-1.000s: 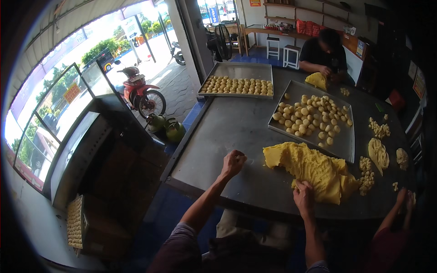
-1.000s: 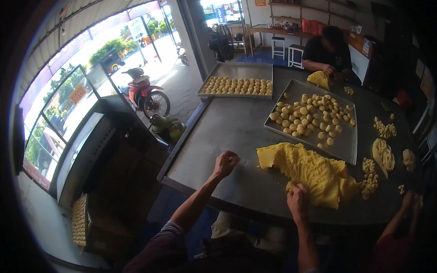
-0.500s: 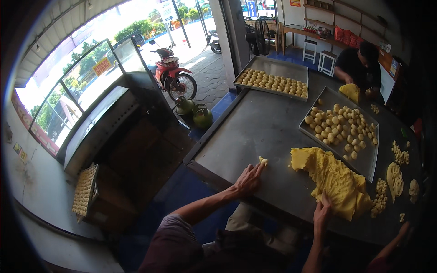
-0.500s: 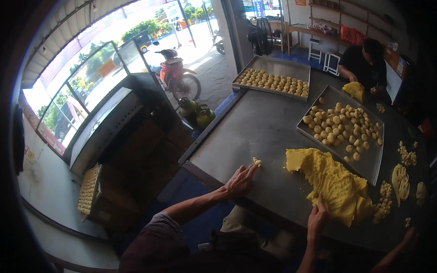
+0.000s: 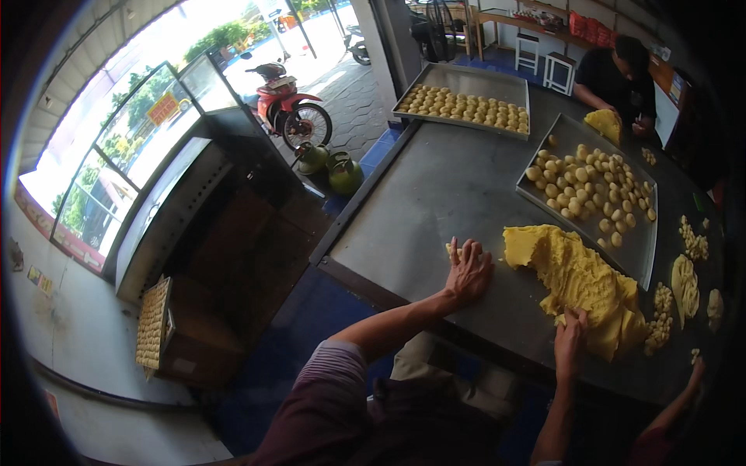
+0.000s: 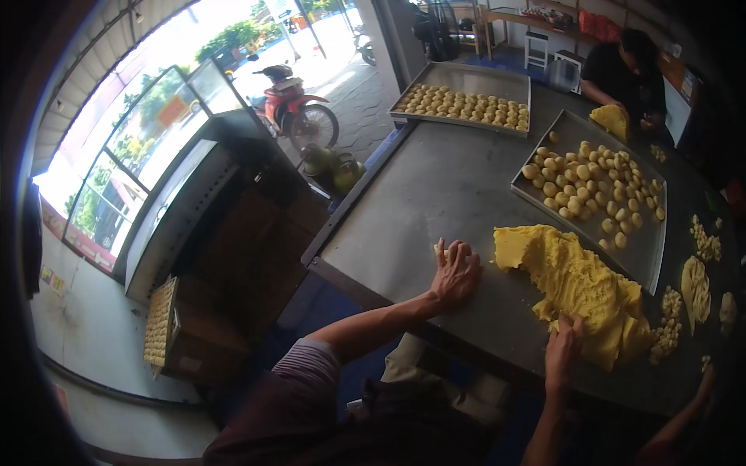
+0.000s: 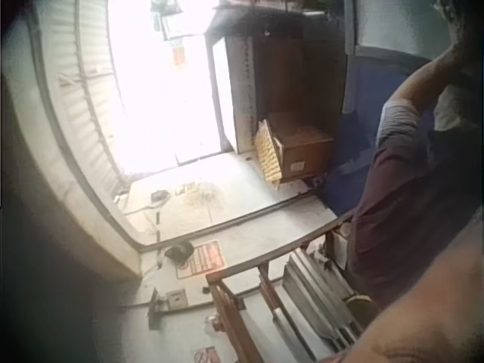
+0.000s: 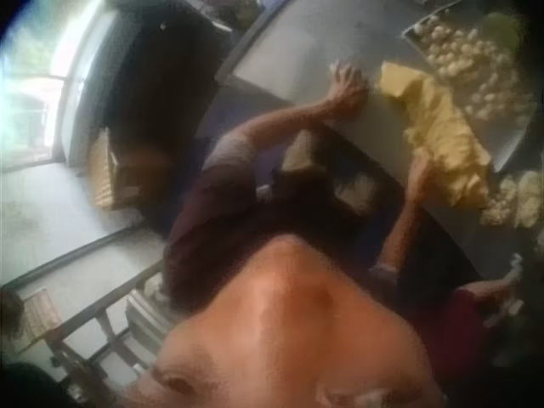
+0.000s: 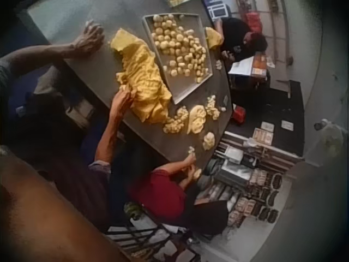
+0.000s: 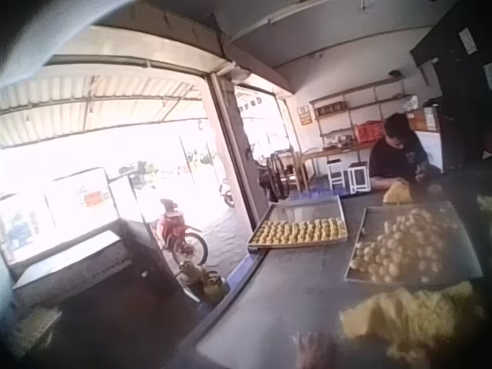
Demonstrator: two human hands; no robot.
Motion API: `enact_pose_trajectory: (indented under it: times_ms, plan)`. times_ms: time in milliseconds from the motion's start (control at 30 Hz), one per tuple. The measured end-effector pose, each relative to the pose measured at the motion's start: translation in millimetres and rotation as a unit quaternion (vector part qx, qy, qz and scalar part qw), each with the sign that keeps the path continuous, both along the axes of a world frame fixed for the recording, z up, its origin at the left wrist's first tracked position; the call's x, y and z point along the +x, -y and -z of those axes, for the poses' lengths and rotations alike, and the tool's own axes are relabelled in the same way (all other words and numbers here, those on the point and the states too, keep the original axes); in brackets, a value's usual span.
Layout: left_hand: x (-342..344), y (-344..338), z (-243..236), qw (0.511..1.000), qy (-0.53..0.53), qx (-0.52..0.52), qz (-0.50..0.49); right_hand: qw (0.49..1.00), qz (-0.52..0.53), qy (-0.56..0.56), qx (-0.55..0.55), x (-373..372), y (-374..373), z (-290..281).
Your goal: The person shapes portions of dough by hand, places them onto a metal tray, wipes the interior of a large oven with a cloth, and then loads the filled tray into the oven.
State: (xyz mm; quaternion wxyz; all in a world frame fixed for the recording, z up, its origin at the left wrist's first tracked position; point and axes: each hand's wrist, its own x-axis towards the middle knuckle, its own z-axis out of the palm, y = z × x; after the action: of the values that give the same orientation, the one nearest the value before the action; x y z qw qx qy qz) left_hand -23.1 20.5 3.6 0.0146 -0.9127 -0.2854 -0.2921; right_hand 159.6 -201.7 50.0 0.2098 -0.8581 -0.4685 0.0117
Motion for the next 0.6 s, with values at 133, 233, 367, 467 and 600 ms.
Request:
enact_pose_trajectory:
  times_ms: [133, 233, 367, 467, 600]
  plan:
    - [-1.8, -16.3, -0.8, 0.998, -0.03, -0.049, 0.001, 0.998, 0.018, 0.064, -0.018, -27.4, 18.6, 24.3]
    - [-1.4, -19.7, -2.2, 0.989, -0.056, -0.018, 0.133, 0.998, 0.002, -0.038, 0.042, -23.0, 25.6, 9.0]
    - [19.9, -27.3, -3.6, 0.997, -0.025, 0.006, 0.076, 0.992, 0.037, -0.048, 0.108, -13.0, 1.4, 9.0]
    - [3.9, -19.1, -10.8, 0.993, 0.04, 0.02, 0.109, 0.993, 0.006, 0.024, 0.113, -9.8, -9.7, 18.1]
    - [3.2, 2.1, 12.8, 0.991, -0.123, 0.054, 0.029, 0.999, -0.027, 0.023, 0.041, -5.7, -12.3, 8.7]
